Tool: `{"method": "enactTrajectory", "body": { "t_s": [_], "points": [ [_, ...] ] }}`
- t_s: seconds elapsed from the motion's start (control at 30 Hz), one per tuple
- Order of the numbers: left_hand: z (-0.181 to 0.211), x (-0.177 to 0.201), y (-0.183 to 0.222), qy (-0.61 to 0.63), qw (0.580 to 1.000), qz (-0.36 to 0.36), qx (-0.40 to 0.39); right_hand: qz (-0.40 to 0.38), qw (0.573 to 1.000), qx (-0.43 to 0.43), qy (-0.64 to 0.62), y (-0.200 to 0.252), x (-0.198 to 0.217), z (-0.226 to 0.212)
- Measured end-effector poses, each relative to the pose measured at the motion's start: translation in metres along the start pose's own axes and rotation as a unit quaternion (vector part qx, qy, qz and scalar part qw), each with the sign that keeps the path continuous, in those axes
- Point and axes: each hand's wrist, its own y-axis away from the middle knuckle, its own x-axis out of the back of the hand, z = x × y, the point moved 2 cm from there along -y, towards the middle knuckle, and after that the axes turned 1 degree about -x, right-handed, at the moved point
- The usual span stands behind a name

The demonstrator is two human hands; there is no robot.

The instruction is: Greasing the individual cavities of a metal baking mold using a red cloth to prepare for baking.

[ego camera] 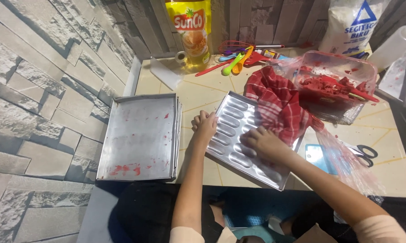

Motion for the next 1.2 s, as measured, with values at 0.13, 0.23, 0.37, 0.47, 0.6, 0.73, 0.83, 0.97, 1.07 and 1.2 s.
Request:
{"method": "enactTrajectory", "body": {
  "t_s": [0.13, 0.23, 0.37, 0.47, 0.6, 0.73, 0.83, 0.97, 1.07, 1.2],
  "points": [
    [-0.002, -0.005, -0.001, -0.011, 1.000, 0.002, 0.004, 0.007, 0.998, -0.040, 0.055, -0.016, -0.034, 0.019],
    [0.000, -0.004, -0.002, 0.002, 1.000, 0.006, 0.015, -0.007, 0.997, -0.057, 0.043, -0.012, -0.040, 0.013],
    [-0.002, -0.008, -0.003, -0.003, 1.000, -0.002, 0.015, 0.031, 0.999, 0.028, -0.016, 0.007, -0.028, -0.015],
    [-0.006, -0.014, -0.007, -0.007, 1.000, -0.002, 0.012, 0.037, 0.996, 0.061, -0.055, 0.021, -0.032, -0.021],
    [-0.008, -0.018, -0.010, -0.018, 1.000, 0.000, 0.012, -0.004, 0.986, 0.108, -0.124, 0.041, -0.010, -0.028],
    [0.006, 0.003, 0.005, 0.010, 1.000, -0.015, 0.003, 0.015, 0.987, 0.117, -0.107, 0.036, -0.016, 0.002],
    [0.003, 0.005, 0.006, 0.015, 1.000, -0.016, 0.009, 0.064, 0.994, 0.066, -0.060, 0.007, -0.006, 0.018],
    [-0.002, -0.003, -0.002, -0.006, 1.000, -0.015, 0.010, 0.089, 0.996, -0.006, 0.006, -0.025, -0.040, 0.029],
    [-0.001, -0.005, -0.003, -0.008, 1.000, -0.011, 0.013, 0.088, 0.996, -0.026, -0.001, -0.034, -0.050, 0.033],
    [-0.001, -0.003, 0.000, -0.007, 1.000, -0.016, 0.010, 0.067, 0.997, -0.046, -0.004, -0.017, -0.037, 0.033]
  ]
}}
